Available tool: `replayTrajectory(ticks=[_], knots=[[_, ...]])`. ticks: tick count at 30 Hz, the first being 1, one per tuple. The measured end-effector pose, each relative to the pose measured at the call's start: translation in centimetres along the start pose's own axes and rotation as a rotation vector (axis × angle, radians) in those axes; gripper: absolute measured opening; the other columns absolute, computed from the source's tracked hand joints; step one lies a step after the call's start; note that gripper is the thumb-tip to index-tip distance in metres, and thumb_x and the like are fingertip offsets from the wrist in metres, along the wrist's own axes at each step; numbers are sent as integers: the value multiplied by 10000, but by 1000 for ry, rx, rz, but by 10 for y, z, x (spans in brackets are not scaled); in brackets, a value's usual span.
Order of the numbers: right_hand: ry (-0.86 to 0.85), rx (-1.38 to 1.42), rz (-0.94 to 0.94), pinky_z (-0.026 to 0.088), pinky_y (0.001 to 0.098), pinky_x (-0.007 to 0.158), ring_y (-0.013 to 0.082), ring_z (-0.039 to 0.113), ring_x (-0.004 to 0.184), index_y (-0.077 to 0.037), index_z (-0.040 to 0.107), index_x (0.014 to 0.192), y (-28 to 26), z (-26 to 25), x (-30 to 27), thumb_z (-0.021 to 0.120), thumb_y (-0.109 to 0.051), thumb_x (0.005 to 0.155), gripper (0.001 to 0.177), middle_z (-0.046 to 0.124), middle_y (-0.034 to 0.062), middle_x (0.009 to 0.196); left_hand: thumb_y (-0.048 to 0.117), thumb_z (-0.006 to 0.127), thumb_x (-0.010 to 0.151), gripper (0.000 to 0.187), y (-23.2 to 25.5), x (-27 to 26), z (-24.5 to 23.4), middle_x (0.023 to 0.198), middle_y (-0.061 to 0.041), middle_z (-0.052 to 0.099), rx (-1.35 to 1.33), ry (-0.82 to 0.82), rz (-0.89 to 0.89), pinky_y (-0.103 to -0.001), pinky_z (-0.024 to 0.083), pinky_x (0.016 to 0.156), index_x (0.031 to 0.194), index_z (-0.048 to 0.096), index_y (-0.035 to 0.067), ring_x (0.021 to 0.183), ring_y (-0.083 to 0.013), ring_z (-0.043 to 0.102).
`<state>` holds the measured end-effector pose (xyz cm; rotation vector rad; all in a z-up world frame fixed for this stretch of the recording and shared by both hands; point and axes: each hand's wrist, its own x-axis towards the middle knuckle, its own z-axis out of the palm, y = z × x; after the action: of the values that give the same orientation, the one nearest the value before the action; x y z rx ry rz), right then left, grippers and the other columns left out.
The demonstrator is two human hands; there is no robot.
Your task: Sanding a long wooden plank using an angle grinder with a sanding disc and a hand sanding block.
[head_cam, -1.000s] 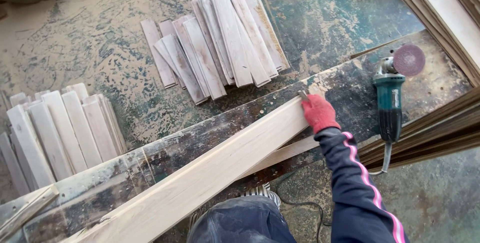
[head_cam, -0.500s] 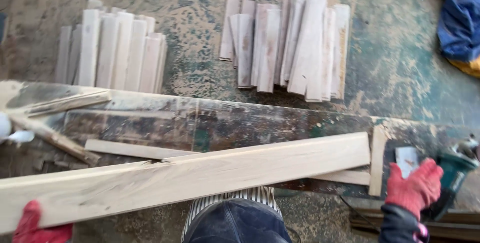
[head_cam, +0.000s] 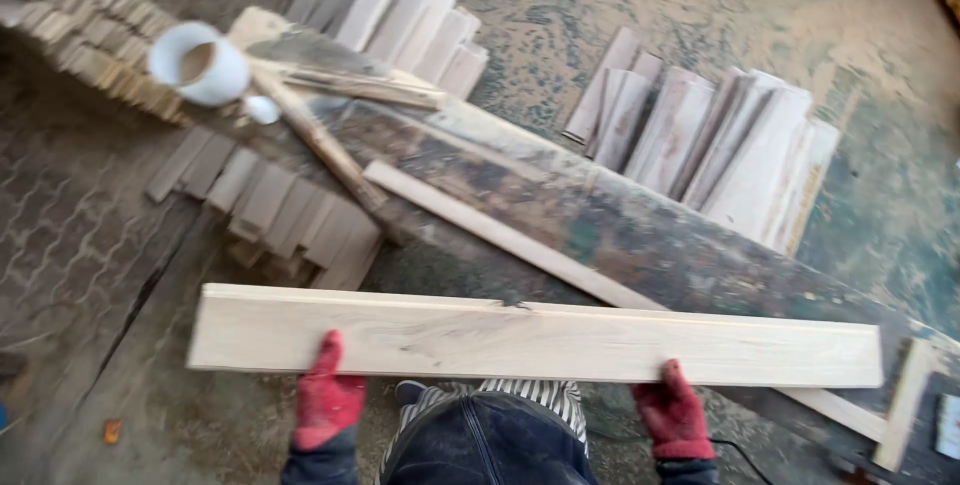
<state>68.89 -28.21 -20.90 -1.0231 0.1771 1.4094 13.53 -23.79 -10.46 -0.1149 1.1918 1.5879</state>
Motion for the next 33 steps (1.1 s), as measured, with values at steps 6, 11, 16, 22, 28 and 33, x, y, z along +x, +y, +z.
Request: replayTrajectory(ticks=[6,11,16,22,28,33], knots=[[111,-42,-68,477,437,1036,116,638,1108,-194,661,1183,77,47,-33,696,-244,957,234,701,-102,1187,367,584,1066,583,92,-34,-142,1480,-198,563,-430,-519,56,-613,458,1023,1531,438,46,1265,-405,575],[-55,-141,-31,469,431,1015,166,617,1108,-174,637,1184,155,117,-54,697,-255,979,228,675,-47,1197,452,770,975,600,195,-39,-264,1353,-125,699,-499,-208,295,-603,546,902,1459,611,136,1150,-348,677],[-170,-284,4,470,435,1001,197,596,1071,-119,602,1255,202,204,-55,667,-266,983,316,647,10,1206,325,722,974,415,195,-11,-380,1266,-16,728,-425,181,272,-406,564,912,1351,640,172,1097,-190,696],[-109,-509,40,500,465,1046,211,564,1225,-118,522,1372,299,369,-98,593,-374,1029,434,572,58,1376,531,381,1155,572,198,-5,-245,1594,-221,414,-598,-530,374,-752,410,1056,1613,243,216,1407,-472,458],[-158,-660,227,449,567,1067,444,555,1199,-63,354,1546,453,554,-213,445,-301,953,645,524,269,1432,132,640,902,579,218,73,-180,1341,-154,587,-541,-220,137,-546,512,941,1452,459,151,1178,-357,583],[-513,-1048,405,495,413,1025,324,653,1154,105,627,1361,526,549,-154,566,18,867,505,752,257,1273,32,730,834,383,299,177,-191,1138,-133,708,-602,137,-20,-399,603,875,1204,629,20,997,-297,692]])
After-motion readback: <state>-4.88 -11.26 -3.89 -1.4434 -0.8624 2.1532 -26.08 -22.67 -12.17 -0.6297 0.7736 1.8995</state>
